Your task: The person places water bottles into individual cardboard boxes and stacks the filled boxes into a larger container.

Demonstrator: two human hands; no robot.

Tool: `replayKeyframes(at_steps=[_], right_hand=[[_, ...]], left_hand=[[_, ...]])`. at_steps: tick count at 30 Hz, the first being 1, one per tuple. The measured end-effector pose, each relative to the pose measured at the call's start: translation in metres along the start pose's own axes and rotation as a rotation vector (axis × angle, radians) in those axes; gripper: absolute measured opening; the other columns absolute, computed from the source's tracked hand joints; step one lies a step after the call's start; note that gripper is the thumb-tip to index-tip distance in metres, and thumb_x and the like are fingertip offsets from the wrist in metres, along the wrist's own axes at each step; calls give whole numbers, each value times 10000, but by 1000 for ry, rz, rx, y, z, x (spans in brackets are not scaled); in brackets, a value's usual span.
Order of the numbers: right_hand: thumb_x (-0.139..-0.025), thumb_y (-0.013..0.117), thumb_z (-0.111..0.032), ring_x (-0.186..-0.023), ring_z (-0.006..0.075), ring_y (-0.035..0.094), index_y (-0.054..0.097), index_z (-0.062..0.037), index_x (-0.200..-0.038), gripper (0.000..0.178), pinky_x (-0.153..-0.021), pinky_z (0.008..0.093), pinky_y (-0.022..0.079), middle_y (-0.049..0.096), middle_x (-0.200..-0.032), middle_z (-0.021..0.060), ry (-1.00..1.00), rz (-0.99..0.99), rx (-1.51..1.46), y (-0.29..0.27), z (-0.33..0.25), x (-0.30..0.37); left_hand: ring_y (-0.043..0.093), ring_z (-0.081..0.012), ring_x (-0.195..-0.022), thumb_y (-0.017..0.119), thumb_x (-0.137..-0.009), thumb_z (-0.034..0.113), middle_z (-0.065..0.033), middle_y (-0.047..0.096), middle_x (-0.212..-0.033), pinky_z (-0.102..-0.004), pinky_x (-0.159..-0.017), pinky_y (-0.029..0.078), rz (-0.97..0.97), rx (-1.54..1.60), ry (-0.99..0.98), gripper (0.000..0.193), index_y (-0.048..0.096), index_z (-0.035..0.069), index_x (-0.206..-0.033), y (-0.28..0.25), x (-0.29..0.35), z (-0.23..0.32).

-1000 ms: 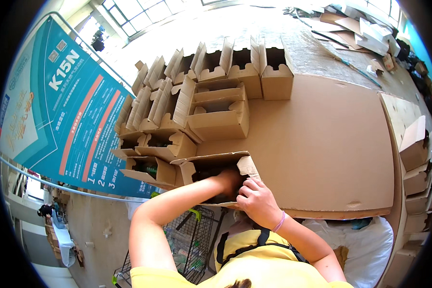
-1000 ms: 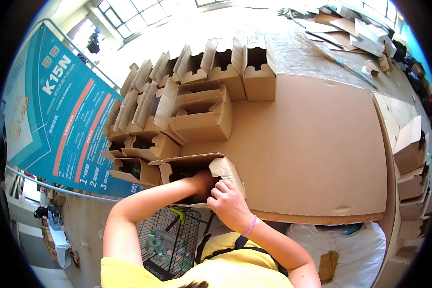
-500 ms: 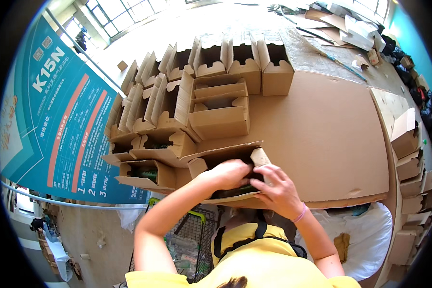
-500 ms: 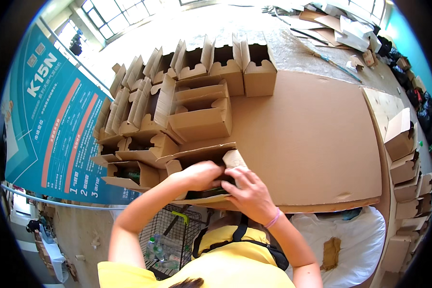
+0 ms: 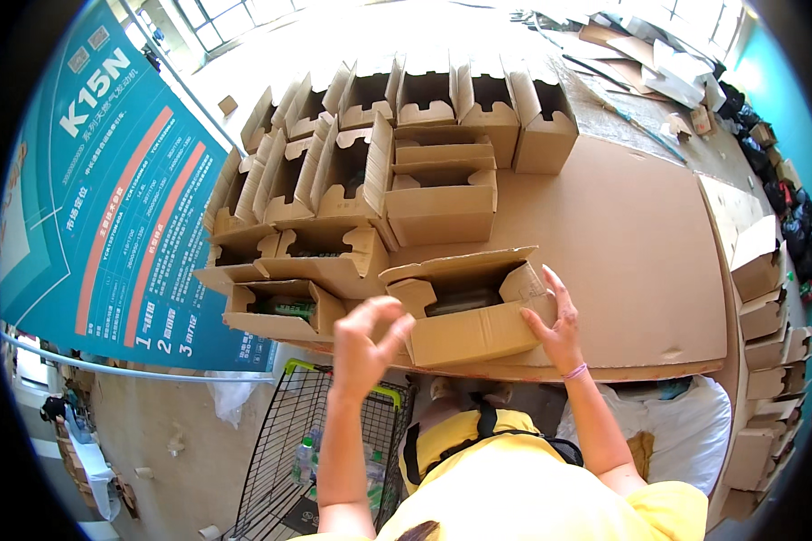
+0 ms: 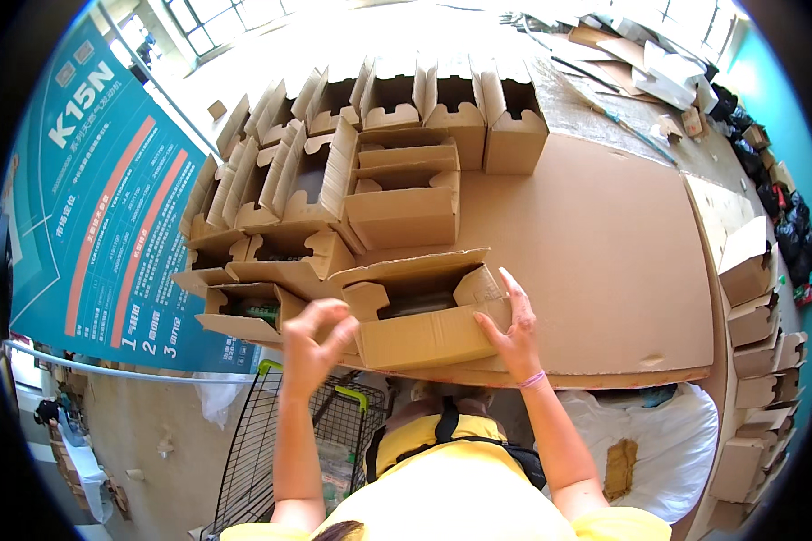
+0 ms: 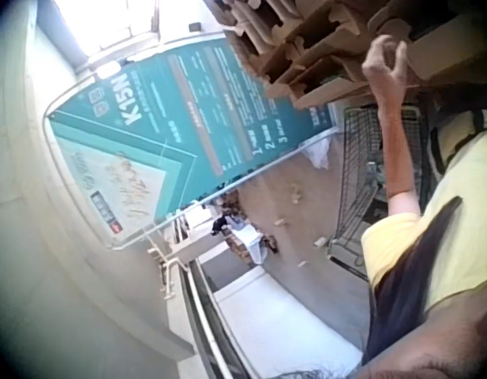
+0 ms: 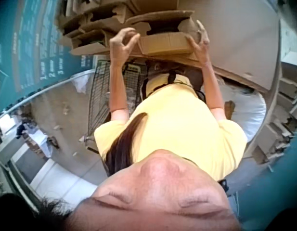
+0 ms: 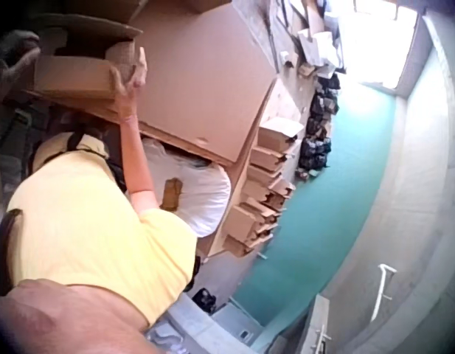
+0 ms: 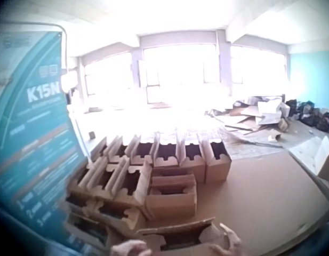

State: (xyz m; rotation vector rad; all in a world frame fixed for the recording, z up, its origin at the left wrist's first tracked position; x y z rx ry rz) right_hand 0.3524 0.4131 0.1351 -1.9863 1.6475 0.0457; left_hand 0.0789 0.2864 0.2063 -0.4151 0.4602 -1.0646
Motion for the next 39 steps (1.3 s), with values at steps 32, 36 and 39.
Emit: replayKeyframes(at_steps=[32,36,39], right_hand=[[-971,512,-453,-1140,200,538,450,-18,-1377,598,-867,336,560,533,-1269,124,751,-627,-355,13,45,14],[-966,521,-457,-1109,189,555,440,-22,-1387,611,-861,338,559,539,-1263,121,783,-564,-451,40,54,-4],[-949,542,-473,-1062,196,582,421,-28,-1404,648,-840,331,567,537,-1264,126,698,-470,-476,63,76,-21]], left_hand=[[102,-465,-1437,886,-580,295,-244,142,-1547,-547,-1093,326,-513,-735,362,1169,203,92,-1508,85,-26,-26],[123,-411,-1451,867,-605,264,-194,150,-1564,-542,-1095,318,-467,-847,399,1148,187,109,-1518,83,-60,-39],[146,-383,-1453,851,-618,239,-166,168,-1567,-544,-1104,300,-407,-877,423,1118,197,129,-1518,82,-83,-46]])
Point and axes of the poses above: each hand's wrist, its own x-axis away from the middle knuckle, its own y-axis out of the palm, z = x × y, the point moved 7 cm from there along -x, towards the middle knuckle
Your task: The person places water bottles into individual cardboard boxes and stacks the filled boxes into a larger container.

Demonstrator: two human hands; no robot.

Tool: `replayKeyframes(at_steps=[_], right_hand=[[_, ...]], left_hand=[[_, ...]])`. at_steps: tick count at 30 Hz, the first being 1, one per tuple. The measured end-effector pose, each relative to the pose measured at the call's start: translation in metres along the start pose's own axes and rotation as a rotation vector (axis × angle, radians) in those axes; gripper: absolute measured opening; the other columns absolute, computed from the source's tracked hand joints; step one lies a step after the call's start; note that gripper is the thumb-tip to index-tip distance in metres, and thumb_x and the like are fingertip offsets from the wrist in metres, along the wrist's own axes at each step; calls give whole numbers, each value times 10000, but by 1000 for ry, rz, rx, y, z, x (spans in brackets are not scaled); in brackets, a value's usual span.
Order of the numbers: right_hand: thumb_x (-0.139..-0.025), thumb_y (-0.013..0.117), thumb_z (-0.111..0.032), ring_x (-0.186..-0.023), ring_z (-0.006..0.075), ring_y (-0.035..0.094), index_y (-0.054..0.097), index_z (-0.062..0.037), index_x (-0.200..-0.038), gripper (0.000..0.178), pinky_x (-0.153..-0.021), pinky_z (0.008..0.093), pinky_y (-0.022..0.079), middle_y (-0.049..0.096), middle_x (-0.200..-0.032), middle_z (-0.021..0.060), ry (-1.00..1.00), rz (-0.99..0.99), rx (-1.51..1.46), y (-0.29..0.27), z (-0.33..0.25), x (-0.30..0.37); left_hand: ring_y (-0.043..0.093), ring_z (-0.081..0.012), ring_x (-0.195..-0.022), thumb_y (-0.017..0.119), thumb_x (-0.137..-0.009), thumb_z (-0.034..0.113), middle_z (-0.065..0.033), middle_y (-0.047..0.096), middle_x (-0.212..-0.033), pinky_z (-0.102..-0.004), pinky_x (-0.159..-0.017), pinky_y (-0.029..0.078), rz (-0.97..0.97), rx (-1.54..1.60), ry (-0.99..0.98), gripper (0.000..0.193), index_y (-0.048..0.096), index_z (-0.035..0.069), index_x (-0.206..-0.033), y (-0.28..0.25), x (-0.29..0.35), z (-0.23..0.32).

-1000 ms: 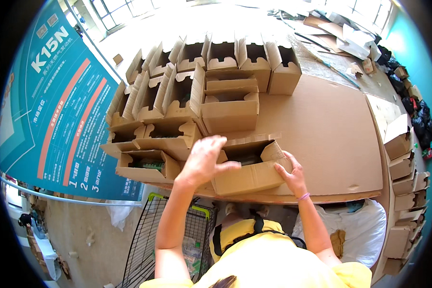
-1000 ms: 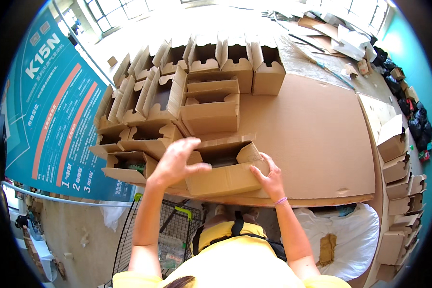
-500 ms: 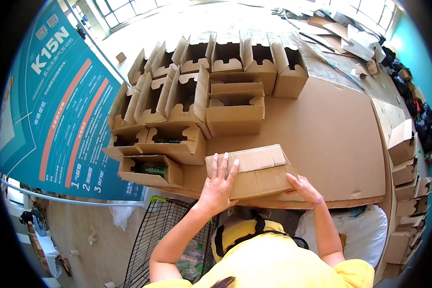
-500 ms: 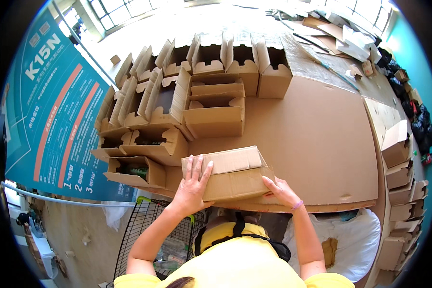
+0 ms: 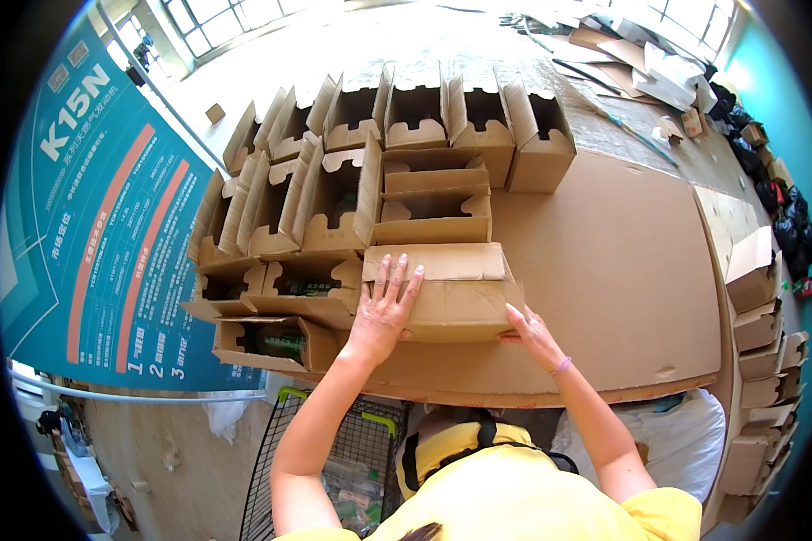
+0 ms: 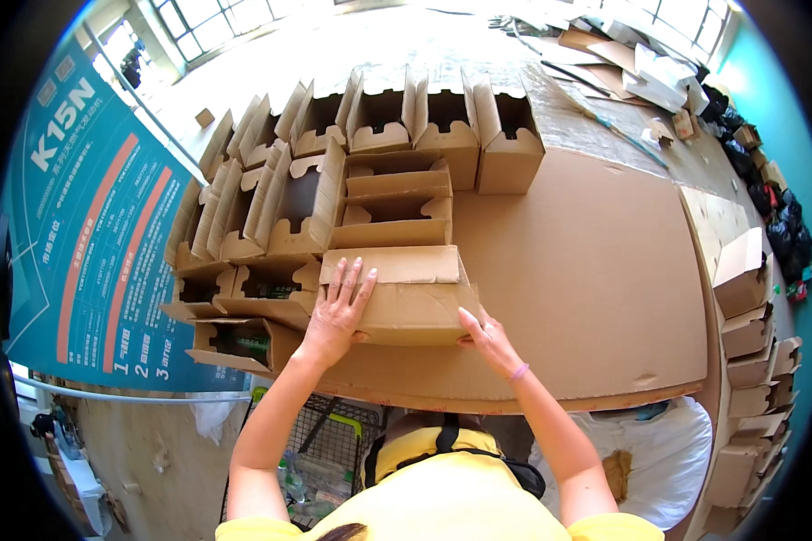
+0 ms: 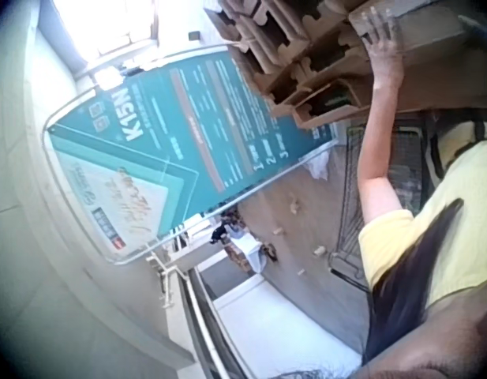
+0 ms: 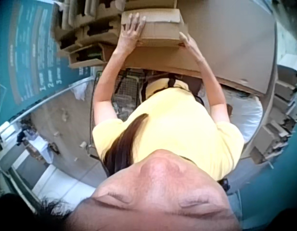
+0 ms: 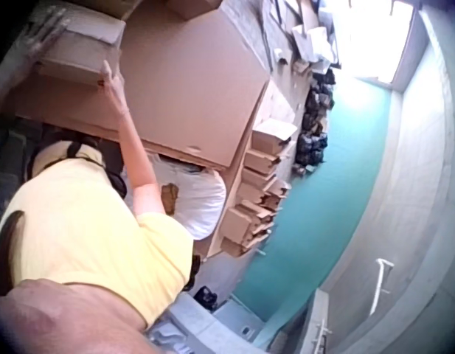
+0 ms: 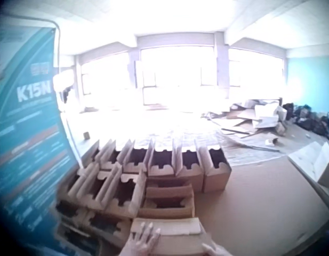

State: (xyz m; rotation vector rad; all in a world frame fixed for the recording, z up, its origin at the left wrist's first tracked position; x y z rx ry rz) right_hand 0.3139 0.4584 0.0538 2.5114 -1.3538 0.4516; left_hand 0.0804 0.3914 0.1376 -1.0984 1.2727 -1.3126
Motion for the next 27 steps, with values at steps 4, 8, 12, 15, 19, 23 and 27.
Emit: replayKeyframes(at_steps=[4,8,12,15,19,23,27], right_hand=[[-930,567,-486,-1036,205,598,398,-65,-1435,679,-804,325,579,529,-1269,134,-22,75,-98,-3,1,-23],[-917,586,-489,-1007,211,612,364,-54,-1453,725,-788,333,586,531,-1261,145,-36,52,-141,4,-2,-21],[-908,598,-492,-928,211,642,322,-41,-1472,773,-771,343,590,547,-1234,147,-11,96,-175,2,4,-21],[-896,585,-543,-856,195,681,248,-38,-1503,857,-725,303,577,554,-1274,200,67,57,-27,-3,17,-29],[-907,523,-604,-961,217,672,278,-39,-1492,849,-882,342,521,533,-1346,209,-122,-82,201,-17,10,-7],[-927,603,-442,-960,202,660,435,-10,-1388,654,-864,336,523,608,-1238,169,-158,46,201,-118,24,36],[-891,648,-181,-820,155,645,588,30,-1174,358,-730,305,552,665,-985,109,-192,612,162,-326,57,94]], left_hand=[[154,-365,-1454,857,-612,217,-145,176,-1570,-543,-1103,306,47,28,2,1102,226,148,-1513,2,-4,-6],[140,-356,-1460,851,-628,237,-140,166,-1574,-562,-1081,339,27,25,-2,1090,220,161,-1514,5,-2,-7],[146,-344,-1462,853,-623,230,-127,168,-1577,-563,-1078,346,-7,7,-21,1092,223,163,-1513,0,-6,-1],[168,-346,-1455,865,-585,158,-121,188,-1575,-557,-1095,317,26,61,-44,1125,229,168,-1512,-8,-6,4],[163,-370,-1451,842,-589,57,-151,208,-1564,-574,-1141,187,72,-38,-199,1078,264,127,-1497,-8,5,22],[128,-399,-1456,801,-653,64,-194,188,-1563,-584,-1155,110,256,43,-240,973,289,89,-1480,-35,11,99],[129,-394,-1457,772,-728,149,-204,174,-1565,-589,-1152,115,171,273,11,863,327,105,-1467,6,-5,202]])
Point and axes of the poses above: each hand's wrist, its own x-axis away from the middle knuckle, its own y-axis out of the palm, z = x × y, the point moved 7 cm from there along -x, towards the middle knuckle
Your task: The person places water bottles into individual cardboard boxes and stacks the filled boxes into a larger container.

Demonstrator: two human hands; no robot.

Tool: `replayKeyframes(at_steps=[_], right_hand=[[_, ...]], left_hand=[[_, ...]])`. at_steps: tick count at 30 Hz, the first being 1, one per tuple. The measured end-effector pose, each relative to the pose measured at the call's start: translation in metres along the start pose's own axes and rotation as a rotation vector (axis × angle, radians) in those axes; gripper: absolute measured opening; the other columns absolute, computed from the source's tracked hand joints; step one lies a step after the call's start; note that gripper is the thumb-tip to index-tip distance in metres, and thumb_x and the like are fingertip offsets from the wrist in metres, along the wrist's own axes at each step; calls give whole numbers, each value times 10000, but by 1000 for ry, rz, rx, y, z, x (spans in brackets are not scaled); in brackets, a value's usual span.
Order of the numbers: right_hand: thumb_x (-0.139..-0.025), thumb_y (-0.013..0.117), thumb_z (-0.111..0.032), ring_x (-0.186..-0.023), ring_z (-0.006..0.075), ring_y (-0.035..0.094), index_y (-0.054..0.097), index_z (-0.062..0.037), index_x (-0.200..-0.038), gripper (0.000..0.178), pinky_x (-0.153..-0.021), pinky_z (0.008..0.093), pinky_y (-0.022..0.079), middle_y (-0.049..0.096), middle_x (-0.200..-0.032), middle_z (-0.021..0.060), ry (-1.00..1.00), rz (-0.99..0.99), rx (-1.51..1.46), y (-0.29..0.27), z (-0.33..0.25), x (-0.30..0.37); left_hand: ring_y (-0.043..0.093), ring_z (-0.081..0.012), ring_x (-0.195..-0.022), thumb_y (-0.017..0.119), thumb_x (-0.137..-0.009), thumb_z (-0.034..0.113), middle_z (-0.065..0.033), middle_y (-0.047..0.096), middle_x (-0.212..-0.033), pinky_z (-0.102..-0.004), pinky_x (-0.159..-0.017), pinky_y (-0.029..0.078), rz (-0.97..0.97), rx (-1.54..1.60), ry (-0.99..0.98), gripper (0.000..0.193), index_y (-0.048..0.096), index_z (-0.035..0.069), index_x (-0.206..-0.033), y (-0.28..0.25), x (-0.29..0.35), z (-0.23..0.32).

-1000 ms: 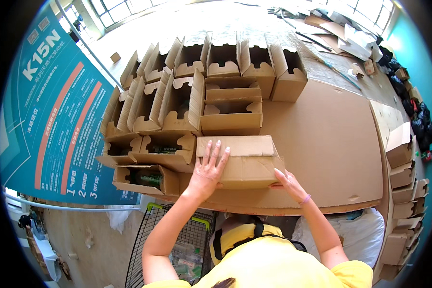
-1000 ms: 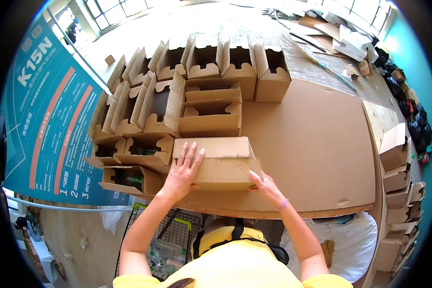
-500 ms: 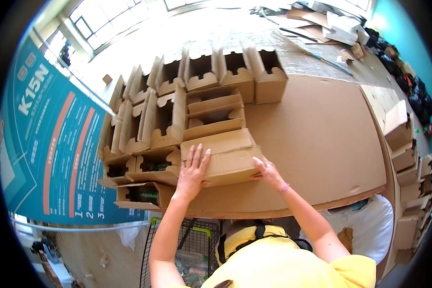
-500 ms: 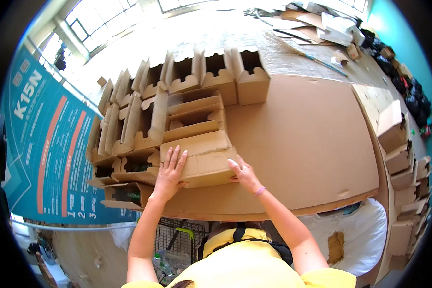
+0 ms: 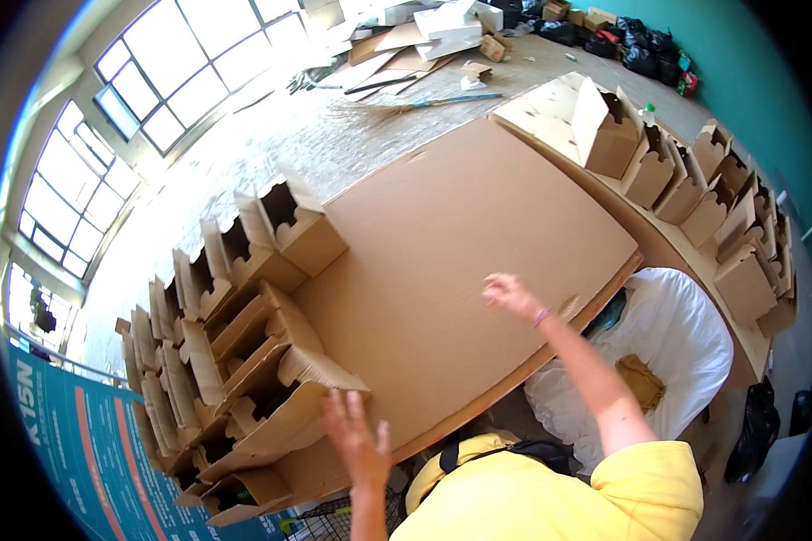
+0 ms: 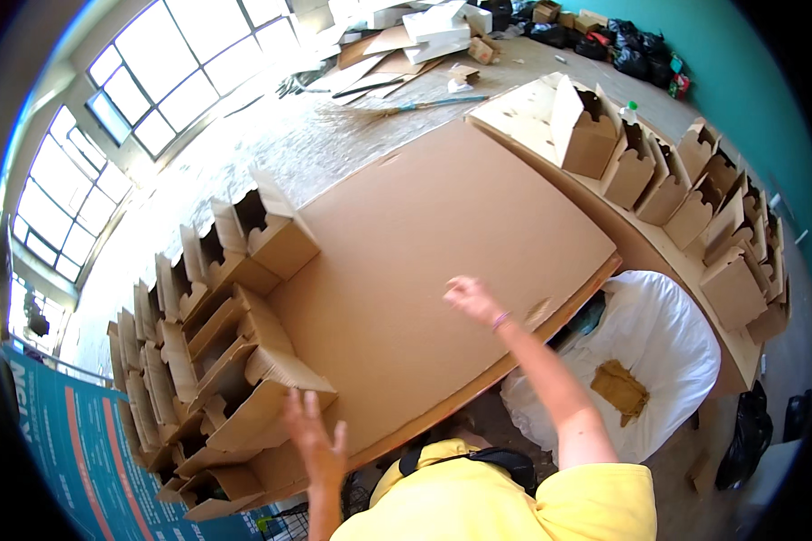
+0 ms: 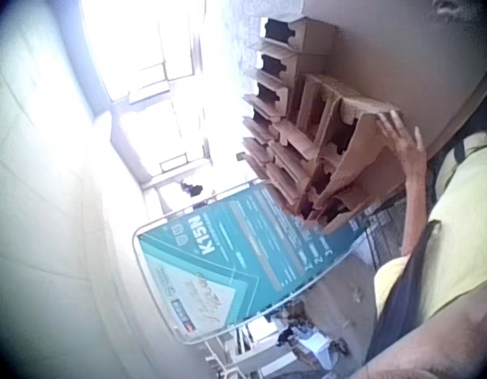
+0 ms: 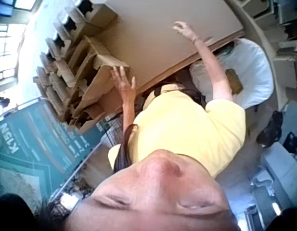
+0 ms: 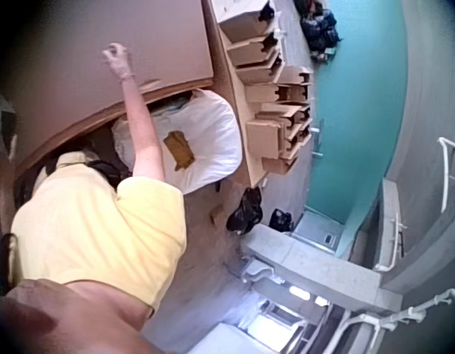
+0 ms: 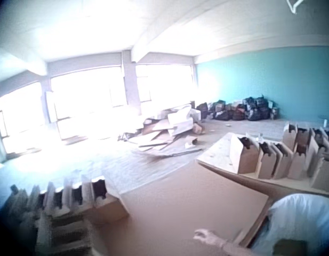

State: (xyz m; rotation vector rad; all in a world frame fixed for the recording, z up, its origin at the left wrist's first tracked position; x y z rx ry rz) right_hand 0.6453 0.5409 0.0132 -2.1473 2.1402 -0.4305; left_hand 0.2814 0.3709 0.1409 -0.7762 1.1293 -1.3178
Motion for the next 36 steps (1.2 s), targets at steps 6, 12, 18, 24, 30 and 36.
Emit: replayKeyframes(at_steps=[6,12,18,24,30,36], right_hand=[[-816,601,-197,-1016,359,634,626,-20,-1123,356,-897,429,510,657,-1087,225,-63,790,722,-302,-5,-24],[-835,597,-129,-1348,348,382,337,-57,-1447,669,-1102,385,365,337,-1507,183,137,958,921,-473,2,-27],[-831,620,-109,-1339,340,400,227,-93,-1498,775,-1089,392,384,293,-1536,153,163,909,972,-528,15,-50],[-787,679,-135,-1200,357,522,388,-105,-1398,677,-989,439,465,471,-1378,185,387,805,1070,-510,10,-61],[-738,749,-132,-812,414,624,598,-7,-719,197,-704,480,504,636,-797,228,136,1003,1127,-482,-5,-28],[-786,681,-38,-785,387,632,609,-8,-795,79,-680,448,500,646,-813,213,-169,1048,951,-401,-66,29]], left_hand=[[159,-441,-1430,743,-784,285,-216,202,-1547,-635,-1116,161,-407,112,202,814,331,126,-1467,131,4,67],[139,-417,-1439,653,-837,468,-185,162,-1569,-646,-1113,131,-466,-54,263,825,274,159,-1501,175,25,59],[87,-402,-1455,627,-845,514,-164,119,-1587,-621,-1131,73,-509,-37,261,842,244,182,-1519,181,24,55],[65,-383,-1462,608,-846,552,-143,110,-1594,-593,-1144,39,-545,6,215,835,256,202,-1518,175,24,54],[59,-380,-1462,581,-855,577,-140,117,-1593,-577,-1150,47,-542,-9,227,825,264,196,-1515,172,20,58],[76,-388,-1458,577,-863,565,-130,134,-1590,-578,-1151,58,-500,-11,232,809,268,197,-1513,169,17,59]])
Point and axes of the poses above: each hand's wrist, its own x-axis away from the middle knuckle, its own y-axis out of the palm, z = x × y, the point moved 7 cm from there along -x, towards the middle knuckle
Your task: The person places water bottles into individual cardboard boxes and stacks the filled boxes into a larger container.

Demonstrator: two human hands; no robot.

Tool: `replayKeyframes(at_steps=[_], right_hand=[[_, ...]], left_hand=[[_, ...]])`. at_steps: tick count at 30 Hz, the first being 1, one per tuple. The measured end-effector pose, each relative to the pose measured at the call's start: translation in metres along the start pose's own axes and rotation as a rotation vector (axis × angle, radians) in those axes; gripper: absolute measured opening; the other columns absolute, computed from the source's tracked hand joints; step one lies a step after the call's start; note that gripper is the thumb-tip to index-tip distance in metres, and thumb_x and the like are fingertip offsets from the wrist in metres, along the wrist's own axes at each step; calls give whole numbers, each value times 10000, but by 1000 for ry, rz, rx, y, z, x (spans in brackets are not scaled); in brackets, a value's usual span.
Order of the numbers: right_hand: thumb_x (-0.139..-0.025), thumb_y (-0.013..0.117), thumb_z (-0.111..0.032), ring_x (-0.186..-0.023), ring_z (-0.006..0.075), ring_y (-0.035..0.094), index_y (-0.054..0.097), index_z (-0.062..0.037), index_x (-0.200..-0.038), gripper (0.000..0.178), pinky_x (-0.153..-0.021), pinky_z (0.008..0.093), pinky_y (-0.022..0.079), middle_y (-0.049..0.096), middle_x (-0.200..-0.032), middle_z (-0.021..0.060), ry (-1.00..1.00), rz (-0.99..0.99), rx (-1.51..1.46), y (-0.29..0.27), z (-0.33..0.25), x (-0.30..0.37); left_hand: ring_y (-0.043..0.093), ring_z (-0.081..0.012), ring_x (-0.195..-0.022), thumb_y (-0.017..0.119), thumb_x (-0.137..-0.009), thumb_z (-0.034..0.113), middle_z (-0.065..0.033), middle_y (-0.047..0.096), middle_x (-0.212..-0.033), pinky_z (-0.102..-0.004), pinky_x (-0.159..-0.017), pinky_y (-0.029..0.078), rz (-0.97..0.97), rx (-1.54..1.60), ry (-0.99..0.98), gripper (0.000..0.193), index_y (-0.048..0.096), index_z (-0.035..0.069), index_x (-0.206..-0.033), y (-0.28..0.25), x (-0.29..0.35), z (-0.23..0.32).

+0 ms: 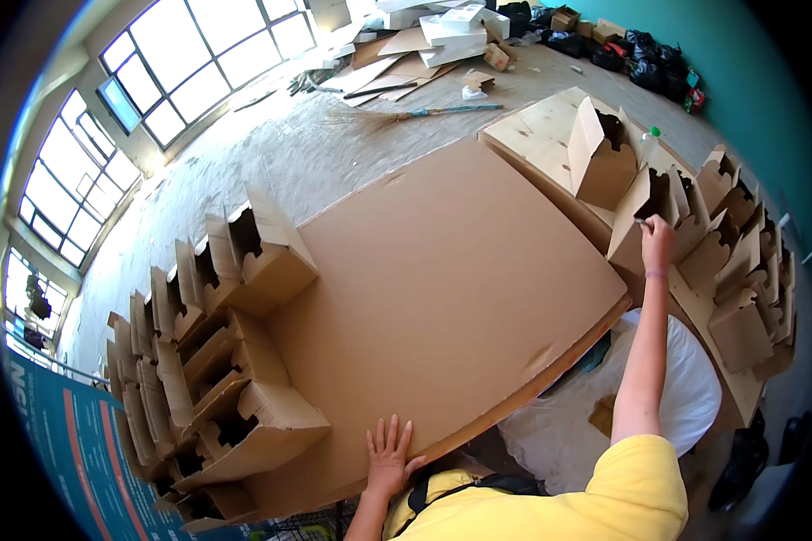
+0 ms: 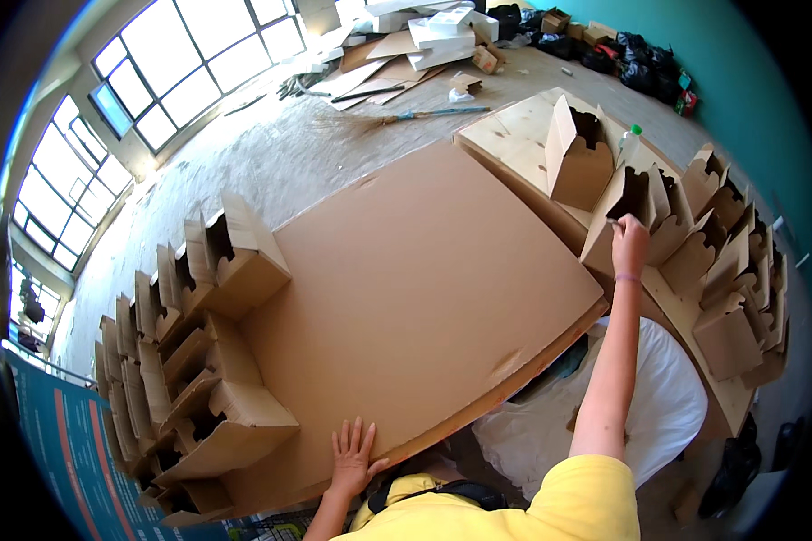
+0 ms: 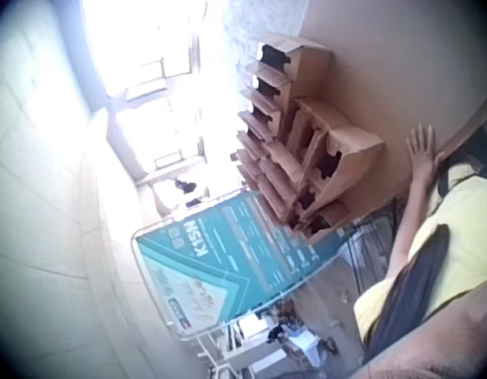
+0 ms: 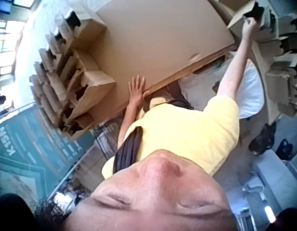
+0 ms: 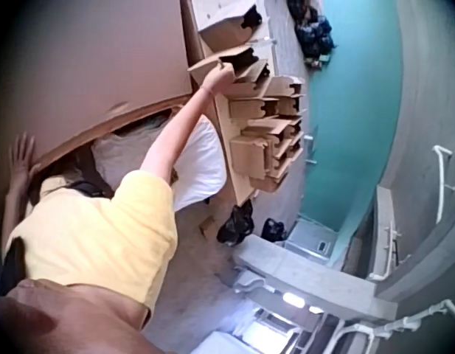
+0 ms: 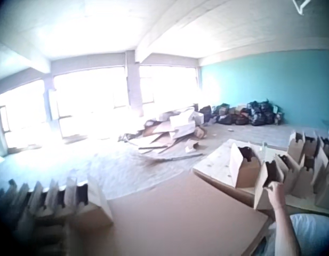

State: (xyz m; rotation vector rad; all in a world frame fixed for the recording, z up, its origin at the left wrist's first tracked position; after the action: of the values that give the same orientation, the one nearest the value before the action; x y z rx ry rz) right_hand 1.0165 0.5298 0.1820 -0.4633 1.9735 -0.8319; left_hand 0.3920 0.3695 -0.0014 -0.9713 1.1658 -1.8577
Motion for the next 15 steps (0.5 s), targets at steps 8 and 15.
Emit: replayKeyframes(at_steps=[8,15], right_hand=[[-699,590,168,-936,331,649,591,9,-926,277,-828,371,510,677,-986,150,-347,-317,-467,-72,-184,138],[-680,591,166,-886,228,693,635,19,-857,234,-812,306,526,712,-942,113,-492,-630,-838,-122,-301,207]], left_hand=[[148,-381,-1447,652,-862,379,-135,202,-1572,-554,-1153,153,65,32,-8,748,308,158,-1489,-15,4,7],[358,-351,-1362,643,-883,252,-198,376,-1471,-445,-1110,320,205,249,-73,516,502,26,-1326,-18,83,-8]])
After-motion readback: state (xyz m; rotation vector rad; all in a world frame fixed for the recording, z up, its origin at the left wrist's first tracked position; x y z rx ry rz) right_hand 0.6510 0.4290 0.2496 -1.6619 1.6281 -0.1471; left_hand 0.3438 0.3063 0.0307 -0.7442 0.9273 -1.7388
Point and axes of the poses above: each hand's wrist, its own x-axis away from the middle knuckle, its own y-axis out of the palm, z = x × y, the point moved 7 cm from there along -x, towards the middle knuckle
